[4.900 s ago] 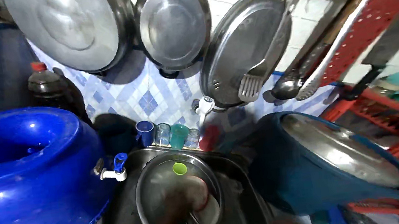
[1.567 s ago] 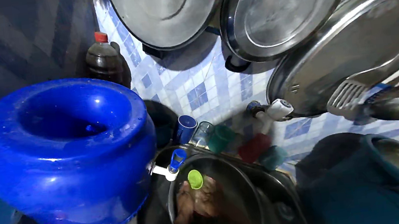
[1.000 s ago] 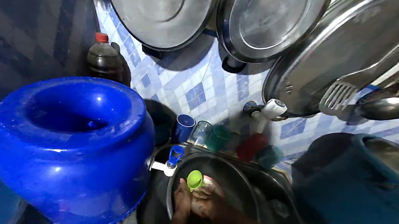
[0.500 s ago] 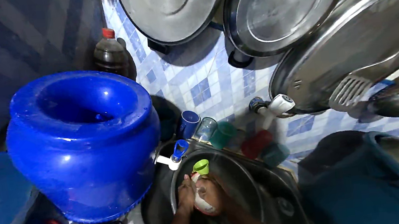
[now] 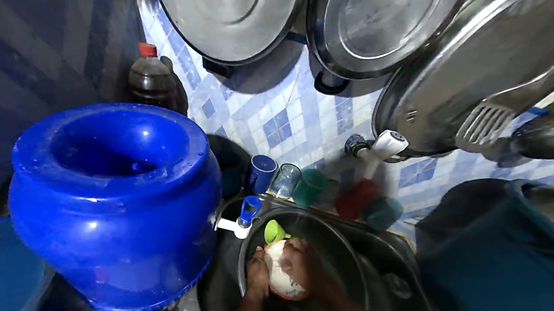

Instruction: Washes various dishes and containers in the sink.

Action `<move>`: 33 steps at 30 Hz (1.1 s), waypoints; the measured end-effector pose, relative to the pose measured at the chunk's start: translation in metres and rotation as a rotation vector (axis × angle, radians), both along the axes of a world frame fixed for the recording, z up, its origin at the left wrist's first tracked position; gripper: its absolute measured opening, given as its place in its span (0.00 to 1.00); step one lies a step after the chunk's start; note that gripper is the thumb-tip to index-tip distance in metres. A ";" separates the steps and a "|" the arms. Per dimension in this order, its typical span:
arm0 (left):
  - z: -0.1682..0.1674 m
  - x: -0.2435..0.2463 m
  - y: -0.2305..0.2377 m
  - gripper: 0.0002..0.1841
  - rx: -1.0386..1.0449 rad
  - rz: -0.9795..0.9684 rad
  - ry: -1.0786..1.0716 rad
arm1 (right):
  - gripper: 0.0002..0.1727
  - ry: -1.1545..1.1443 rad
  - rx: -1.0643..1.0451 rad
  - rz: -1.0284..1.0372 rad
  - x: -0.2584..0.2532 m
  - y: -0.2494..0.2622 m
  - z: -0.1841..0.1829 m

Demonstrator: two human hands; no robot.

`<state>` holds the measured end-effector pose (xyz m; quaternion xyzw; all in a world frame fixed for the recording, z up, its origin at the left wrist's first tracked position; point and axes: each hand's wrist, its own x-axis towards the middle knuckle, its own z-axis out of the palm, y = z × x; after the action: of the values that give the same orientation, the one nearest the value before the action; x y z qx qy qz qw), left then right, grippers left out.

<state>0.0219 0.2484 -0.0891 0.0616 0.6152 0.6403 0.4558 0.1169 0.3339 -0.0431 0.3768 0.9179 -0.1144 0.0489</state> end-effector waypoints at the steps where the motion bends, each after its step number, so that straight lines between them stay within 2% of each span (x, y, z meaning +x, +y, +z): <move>1: 0.000 0.000 0.000 0.28 0.002 0.007 -0.019 | 0.28 0.036 0.038 -0.094 0.006 0.005 -0.005; 2: 0.000 0.000 0.000 0.27 0.008 0.021 -0.035 | 0.31 0.078 0.036 -0.181 0.013 0.009 -0.009; 4: 0.001 0.000 0.001 0.26 0.007 0.044 -0.077 | 0.32 0.168 -0.109 -0.315 0.024 0.016 -0.016; 7: 0.002 0.000 0.000 0.27 0.007 0.037 -0.101 | 0.25 0.287 -0.337 -0.353 0.034 0.026 -0.025; 9: 0.005 0.000 -0.001 0.27 -0.008 0.006 -0.058 | 0.24 0.252 -0.383 -0.366 0.034 0.032 -0.021; 12: 0.005 0.002 -0.003 0.28 -0.037 -0.013 0.000 | 0.24 0.183 -0.338 -0.359 0.032 0.034 -0.013; 14: 0.004 0.002 -0.004 0.26 -0.009 0.022 0.005 | 0.24 0.115 -0.200 -0.304 0.030 0.034 -0.005; 16: 0.003 0.002 -0.004 0.24 0.032 0.047 -0.012 | 0.25 -0.060 -0.042 -0.205 0.026 0.031 0.011; 18: 0.004 0.003 -0.004 0.24 0.044 0.067 -0.048 | 0.24 -0.182 -0.035 -0.184 0.018 0.026 0.032; 22: 0.005 0.004 -0.002 0.24 0.107 0.117 -0.136 | 0.22 -0.050 -0.079 -0.203 0.019 0.018 0.033; 27: 0.003 0.002 0.001 0.23 0.157 0.159 -0.163 | 0.30 0.046 -0.159 -0.286 0.016 0.001 0.055; 28: 0.003 0.002 0.001 0.23 0.156 0.157 -0.141 | 0.31 0.066 -0.203 -0.278 0.016 0.003 0.064; 30: 0.001 0.000 0.003 0.22 0.152 0.110 0.007 | 0.27 0.094 -0.293 -0.269 0.018 0.010 0.079; 31: -0.002 0.000 0.005 0.23 0.142 0.059 0.154 | 0.25 0.103 -0.299 -0.269 0.021 0.015 0.082; 33: 0.004 0.001 0.001 0.33 0.038 -0.122 0.556 | 0.24 0.098 -0.278 -0.277 0.030 0.029 0.083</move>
<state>0.0233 0.2493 -0.0854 0.2800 0.6996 0.5818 0.3060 0.1468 0.3628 0.0396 0.4830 0.8339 -0.2642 0.0395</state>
